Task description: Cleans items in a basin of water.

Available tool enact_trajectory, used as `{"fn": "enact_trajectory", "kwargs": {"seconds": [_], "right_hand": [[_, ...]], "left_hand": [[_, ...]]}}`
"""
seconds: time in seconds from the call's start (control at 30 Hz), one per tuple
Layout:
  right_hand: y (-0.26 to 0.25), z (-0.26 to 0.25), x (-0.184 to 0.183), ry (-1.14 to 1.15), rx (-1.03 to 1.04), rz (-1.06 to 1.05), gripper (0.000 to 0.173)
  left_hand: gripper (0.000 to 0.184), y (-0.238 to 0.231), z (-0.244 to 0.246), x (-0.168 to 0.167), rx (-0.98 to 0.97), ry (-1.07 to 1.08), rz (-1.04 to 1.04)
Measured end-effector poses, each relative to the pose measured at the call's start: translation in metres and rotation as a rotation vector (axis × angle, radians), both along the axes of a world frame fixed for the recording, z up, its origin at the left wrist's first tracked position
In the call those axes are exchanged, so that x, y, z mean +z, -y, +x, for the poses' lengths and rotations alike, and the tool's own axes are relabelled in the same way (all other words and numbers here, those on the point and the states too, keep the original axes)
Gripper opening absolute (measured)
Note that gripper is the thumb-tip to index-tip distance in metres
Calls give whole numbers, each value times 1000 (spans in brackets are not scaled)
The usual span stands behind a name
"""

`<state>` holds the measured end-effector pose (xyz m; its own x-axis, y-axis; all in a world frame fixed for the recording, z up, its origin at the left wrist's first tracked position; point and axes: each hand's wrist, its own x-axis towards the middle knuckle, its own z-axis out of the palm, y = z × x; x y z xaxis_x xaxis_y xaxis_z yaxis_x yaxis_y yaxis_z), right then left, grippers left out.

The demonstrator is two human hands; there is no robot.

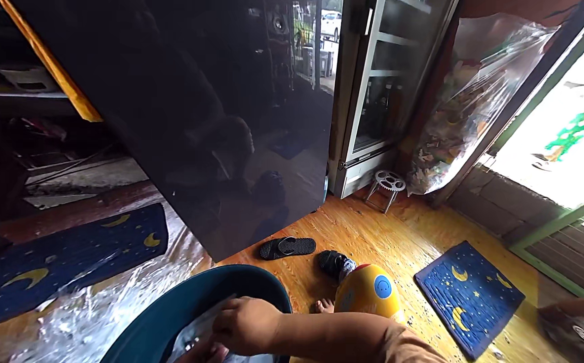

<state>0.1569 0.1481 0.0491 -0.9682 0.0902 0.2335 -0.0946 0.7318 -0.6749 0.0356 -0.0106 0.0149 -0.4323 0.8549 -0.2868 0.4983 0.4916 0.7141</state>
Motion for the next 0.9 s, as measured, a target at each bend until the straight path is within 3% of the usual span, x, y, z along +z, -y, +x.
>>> {"fn": "enact_trajectory", "kwargs": {"seconds": [0.07, 0.13, 0.23, 0.4, 0.57, 0.77, 0.9], "right_hand": [[1, 2, 0, -36, 2, 20, 21], [-1, 3, 1, 95, 25, 77, 22], [-6, 3, -5, 325, 49, 157, 23], [-6, 1, -10, 209, 13, 108, 24], [-6, 1, -14, 64, -37, -81, 20], [-5, -1, -15, -18, -7, -91, 17], [-3, -2, -9, 14, -9, -83, 17]], "left_hand": [[31, -2, 2, 1, -49, -20, -78], [39, -4, -1, -5, -111, -36, -185], [59, -2, -4, -10, -146, -45, -29], [38, -2, -2, 3, -91, -73, 250], [37, -1, -3, 1, -43, -77, 246], [31, 0, -3, -5, -74, -125, 321], [32, 0, -4, -9, -73, -107, 245]]}}
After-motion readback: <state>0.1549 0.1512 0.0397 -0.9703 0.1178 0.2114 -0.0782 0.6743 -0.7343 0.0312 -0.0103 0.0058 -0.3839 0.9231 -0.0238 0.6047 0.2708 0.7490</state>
